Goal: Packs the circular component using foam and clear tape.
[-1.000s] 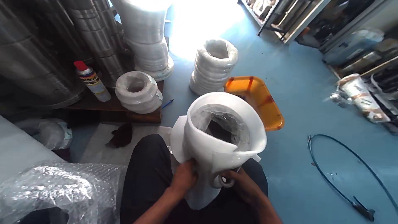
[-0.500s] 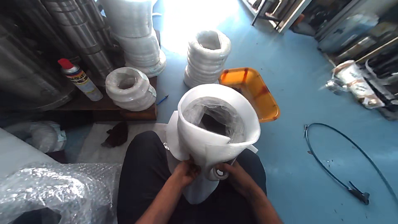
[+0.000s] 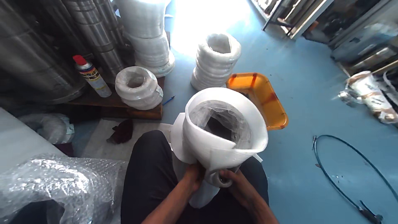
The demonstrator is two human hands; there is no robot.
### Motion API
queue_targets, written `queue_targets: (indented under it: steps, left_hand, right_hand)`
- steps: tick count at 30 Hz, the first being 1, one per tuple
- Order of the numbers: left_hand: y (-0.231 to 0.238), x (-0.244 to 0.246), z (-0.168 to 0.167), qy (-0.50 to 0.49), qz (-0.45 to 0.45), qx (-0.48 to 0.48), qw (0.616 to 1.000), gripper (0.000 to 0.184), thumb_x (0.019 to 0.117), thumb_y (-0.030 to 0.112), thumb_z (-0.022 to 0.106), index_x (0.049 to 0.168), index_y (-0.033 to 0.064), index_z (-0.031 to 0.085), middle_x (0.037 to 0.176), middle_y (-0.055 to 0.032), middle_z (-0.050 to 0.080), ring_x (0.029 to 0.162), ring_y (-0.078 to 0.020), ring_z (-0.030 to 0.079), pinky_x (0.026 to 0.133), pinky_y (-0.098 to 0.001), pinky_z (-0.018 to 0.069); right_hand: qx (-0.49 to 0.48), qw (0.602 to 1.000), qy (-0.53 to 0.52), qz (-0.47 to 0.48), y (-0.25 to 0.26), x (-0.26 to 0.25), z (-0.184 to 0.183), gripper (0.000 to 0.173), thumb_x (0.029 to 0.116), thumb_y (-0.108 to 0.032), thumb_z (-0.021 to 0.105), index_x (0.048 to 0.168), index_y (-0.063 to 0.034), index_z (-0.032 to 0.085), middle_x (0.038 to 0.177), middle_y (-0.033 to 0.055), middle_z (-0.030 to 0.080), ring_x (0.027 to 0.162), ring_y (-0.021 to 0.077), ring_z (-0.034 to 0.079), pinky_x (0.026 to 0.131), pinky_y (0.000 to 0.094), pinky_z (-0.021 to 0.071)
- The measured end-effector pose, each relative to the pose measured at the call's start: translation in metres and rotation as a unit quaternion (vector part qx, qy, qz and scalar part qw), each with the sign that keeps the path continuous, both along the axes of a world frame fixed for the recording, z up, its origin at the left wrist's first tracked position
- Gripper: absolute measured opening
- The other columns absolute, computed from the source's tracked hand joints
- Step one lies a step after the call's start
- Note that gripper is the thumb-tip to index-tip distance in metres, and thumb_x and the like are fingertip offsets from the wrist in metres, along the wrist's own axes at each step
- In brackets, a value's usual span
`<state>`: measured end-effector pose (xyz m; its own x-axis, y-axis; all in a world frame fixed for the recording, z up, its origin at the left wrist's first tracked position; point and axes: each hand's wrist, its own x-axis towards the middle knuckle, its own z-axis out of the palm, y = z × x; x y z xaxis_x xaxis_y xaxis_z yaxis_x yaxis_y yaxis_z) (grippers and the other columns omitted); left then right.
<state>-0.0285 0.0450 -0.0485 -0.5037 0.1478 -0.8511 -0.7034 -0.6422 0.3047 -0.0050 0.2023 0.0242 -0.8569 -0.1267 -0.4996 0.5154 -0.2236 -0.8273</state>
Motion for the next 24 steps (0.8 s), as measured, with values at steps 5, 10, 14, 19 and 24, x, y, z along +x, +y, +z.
queue_targets:
  steps: [5, 10, 14, 19, 24]
  left_hand:
    - [-0.011, -0.003, 0.021, 0.167, -0.154, -0.408, 0.884, 0.037, 0.0962, 0.005, 0.064, 0.127, -0.0117, 0.052, 0.114, -0.0259, 0.064, 0.104, -0.0324, 0.065, 0.094, -0.0459, 0.0539]
    - [-0.016, 0.000, 0.020, 0.285, -0.118, -0.478, 0.822, 0.020, 0.0891, 0.000, 0.068, 0.108, -0.0062, 0.068, 0.097, -0.0164, 0.071, 0.093, -0.0233, 0.071, 0.089, -0.0410, 0.0578]
    - [-0.025, 0.014, 0.006, 0.355, -0.054, -0.369, 0.857, 0.011, 0.0860, 0.003, 0.073, 0.095, -0.0019, 0.070, 0.088, -0.0080, 0.073, 0.082, -0.0129, 0.071, 0.079, -0.0299, 0.0615]
    - [-0.038, 0.028, 0.000, 0.470, -0.021, -0.251, 0.846, 0.016, 0.0880, 0.000, 0.063, 0.100, -0.0027, 0.073, 0.106, -0.0100, 0.071, 0.096, -0.0133, 0.069, 0.086, -0.0298, 0.0602]
    - [-0.036, 0.043, 0.001, 0.535, -0.076, -0.264, 0.799, 0.033, 0.0864, 0.008, 0.073, 0.117, -0.0058, 0.073, 0.137, -0.0237, 0.060, 0.128, -0.0206, 0.060, 0.107, -0.0324, 0.0525]
  right_hand:
    - [0.010, 1.000, -0.004, 0.002, 0.003, -0.002, -0.003, 0.068, 0.0725, -0.018, 0.084, 0.128, -0.0006, 0.048, 0.105, 0.0119, 0.070, 0.096, 0.0207, 0.071, 0.086, 0.0398, 0.0608]
    - [0.007, 1.000, 0.006, 0.003, 0.005, -0.003, -0.005, 0.068, 0.0712, -0.018, 0.084, 0.127, -0.0005, 0.049, 0.105, 0.0121, 0.070, 0.097, 0.0207, 0.071, 0.087, 0.0397, 0.0605]
    - [0.004, 1.000, 0.006, 0.002, 0.005, -0.004, -0.007, 0.069, 0.0710, -0.019, 0.085, 0.127, 0.0001, 0.050, 0.106, 0.0128, 0.071, 0.098, 0.0211, 0.071, 0.089, 0.0400, 0.0604]
    - [0.006, 1.000, 0.004, -0.022, 0.001, -0.003, -0.006, 0.068, 0.0701, -0.019, 0.085, 0.125, -0.0003, 0.050, 0.104, 0.0121, 0.070, 0.095, 0.0200, 0.071, 0.086, 0.0382, 0.0610]
    - [0.004, 0.999, 0.001, -0.037, -0.003, -0.001, -0.006, 0.069, 0.0712, -0.018, 0.083, 0.127, -0.0002, 0.047, 0.105, 0.0122, 0.069, 0.096, 0.0196, 0.071, 0.087, 0.0376, 0.0607]
